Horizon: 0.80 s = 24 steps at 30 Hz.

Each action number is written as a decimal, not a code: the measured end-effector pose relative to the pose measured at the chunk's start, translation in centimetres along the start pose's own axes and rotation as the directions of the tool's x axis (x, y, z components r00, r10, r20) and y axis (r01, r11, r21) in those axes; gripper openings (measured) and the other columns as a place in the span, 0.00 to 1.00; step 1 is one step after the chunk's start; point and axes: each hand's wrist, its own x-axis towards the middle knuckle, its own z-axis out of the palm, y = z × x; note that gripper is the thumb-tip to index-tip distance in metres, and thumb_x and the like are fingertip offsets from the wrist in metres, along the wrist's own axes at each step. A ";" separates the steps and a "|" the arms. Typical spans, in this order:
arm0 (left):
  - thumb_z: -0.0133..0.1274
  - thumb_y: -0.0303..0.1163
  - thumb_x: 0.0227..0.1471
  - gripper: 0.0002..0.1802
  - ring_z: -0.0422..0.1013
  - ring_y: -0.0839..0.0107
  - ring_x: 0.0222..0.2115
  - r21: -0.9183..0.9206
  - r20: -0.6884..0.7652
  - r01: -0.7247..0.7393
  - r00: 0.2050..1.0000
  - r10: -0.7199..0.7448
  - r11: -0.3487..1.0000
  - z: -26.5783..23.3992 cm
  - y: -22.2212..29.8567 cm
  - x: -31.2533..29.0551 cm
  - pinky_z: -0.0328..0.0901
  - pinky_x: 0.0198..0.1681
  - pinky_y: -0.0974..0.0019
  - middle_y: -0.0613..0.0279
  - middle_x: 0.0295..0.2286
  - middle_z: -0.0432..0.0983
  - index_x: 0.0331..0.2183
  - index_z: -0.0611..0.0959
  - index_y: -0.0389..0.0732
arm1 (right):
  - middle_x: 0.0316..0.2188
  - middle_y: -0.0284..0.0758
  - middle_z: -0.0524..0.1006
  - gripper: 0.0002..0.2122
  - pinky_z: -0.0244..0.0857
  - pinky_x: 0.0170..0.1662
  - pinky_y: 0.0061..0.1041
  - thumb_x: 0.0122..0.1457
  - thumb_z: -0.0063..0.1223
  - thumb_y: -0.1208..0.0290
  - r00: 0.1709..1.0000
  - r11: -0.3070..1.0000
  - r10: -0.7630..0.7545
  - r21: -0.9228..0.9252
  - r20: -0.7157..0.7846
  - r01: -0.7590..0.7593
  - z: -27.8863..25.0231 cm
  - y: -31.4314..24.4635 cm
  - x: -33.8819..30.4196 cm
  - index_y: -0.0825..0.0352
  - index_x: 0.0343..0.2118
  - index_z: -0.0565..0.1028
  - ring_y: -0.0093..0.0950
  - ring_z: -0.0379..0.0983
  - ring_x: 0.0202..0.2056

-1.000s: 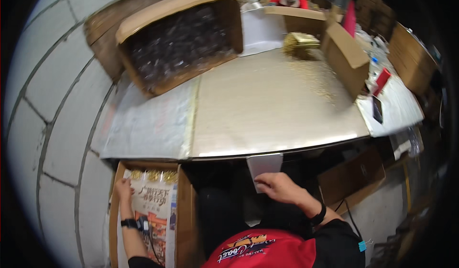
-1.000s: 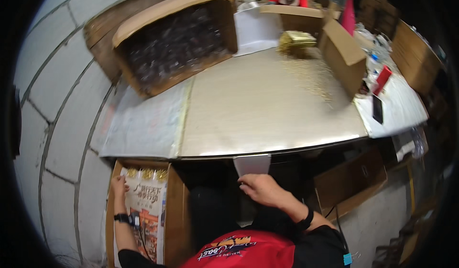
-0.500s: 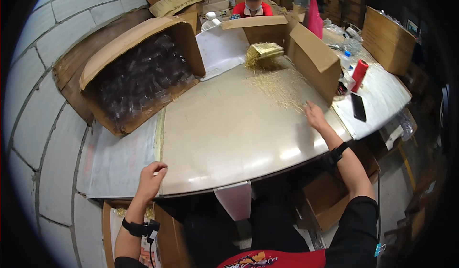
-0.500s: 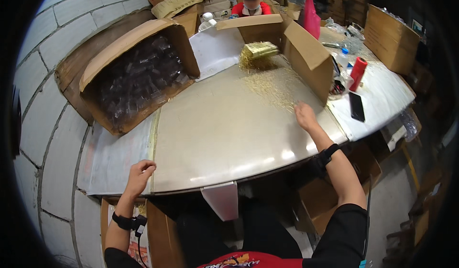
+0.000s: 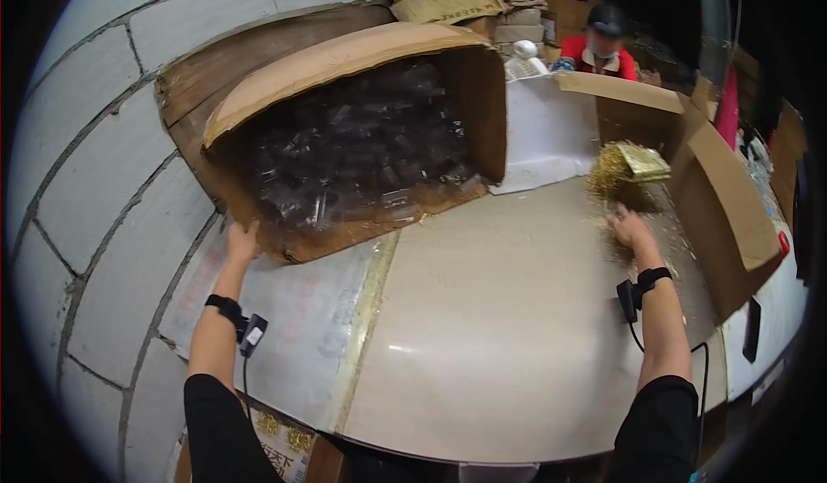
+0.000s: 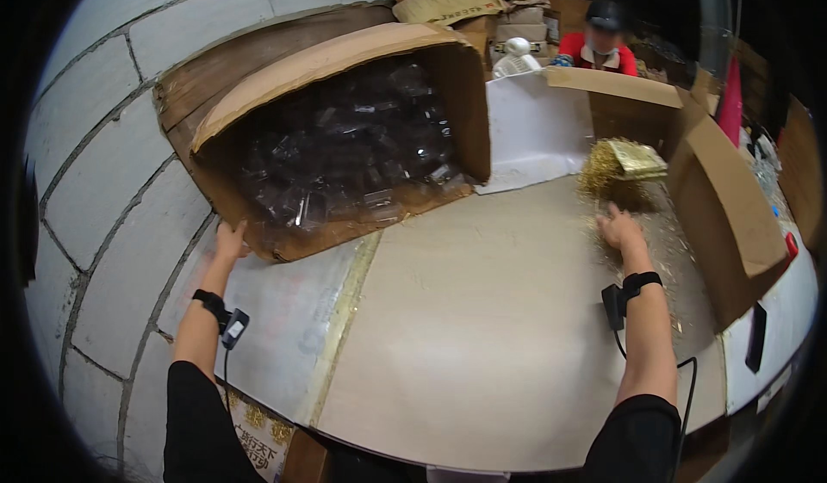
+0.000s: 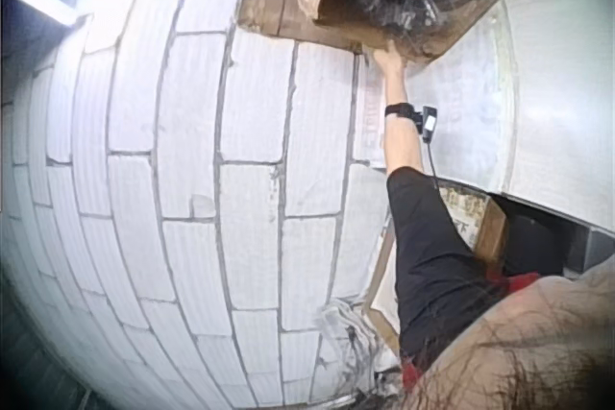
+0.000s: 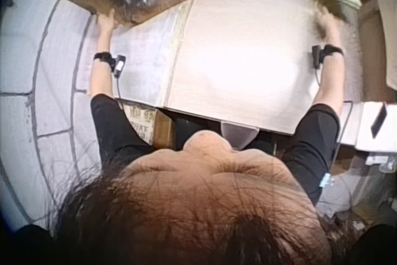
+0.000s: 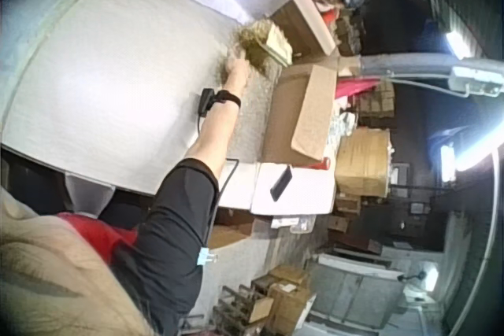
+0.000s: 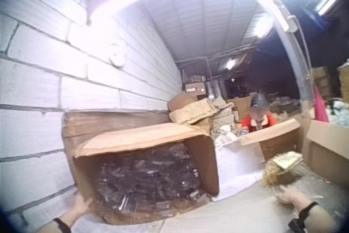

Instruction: Manually counting and packaging gold-colored metallic ties into plastic bags at a workstation.

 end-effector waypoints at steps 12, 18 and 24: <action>0.43 0.33 0.56 0.20 0.66 0.67 0.07 0.115 -0.191 -0.136 0.969 0.156 0.984 0.6 -5.8 12.7 0.59 0.09 0.65 0.53 0.09 0.69 0.17 0.72 0.31 | 0.63 0.49 0.43 0.31 0.37 0.63 0.43 0.60 0.34 0.48 0.867 0.827 -0.320 -0.334 0.382 0.453 5.4 -13.0 -3.3 0.54 0.63 0.46 0.51 0.34 0.63; 0.42 0.32 0.57 0.17 0.70 0.62 0.09 -0.184 -0.127 0.052 0.989 -0.076 0.981 2.9 -8.4 10.9 0.63 0.10 0.68 0.48 0.13 0.72 0.25 0.72 0.27 | 0.64 0.46 0.39 0.28 0.35 0.64 0.40 0.62 0.35 0.56 0.881 0.849 -0.351 -0.290 0.317 0.442 4.9 -12.2 -6.3 0.56 0.63 0.46 0.47 0.33 0.64; 0.41 0.36 0.58 0.18 0.76 0.63 0.27 -0.413 0.156 0.001 0.985 0.070 0.911 0.9 -3.6 5.5 0.70 0.23 0.67 0.44 0.27 0.77 0.32 0.75 0.27 | 0.64 0.46 0.39 0.26 0.36 0.64 0.40 0.63 0.33 0.60 0.896 0.849 -0.360 -0.308 0.259 0.430 5.0 -8.4 -11.7 0.56 0.63 0.46 0.45 0.34 0.64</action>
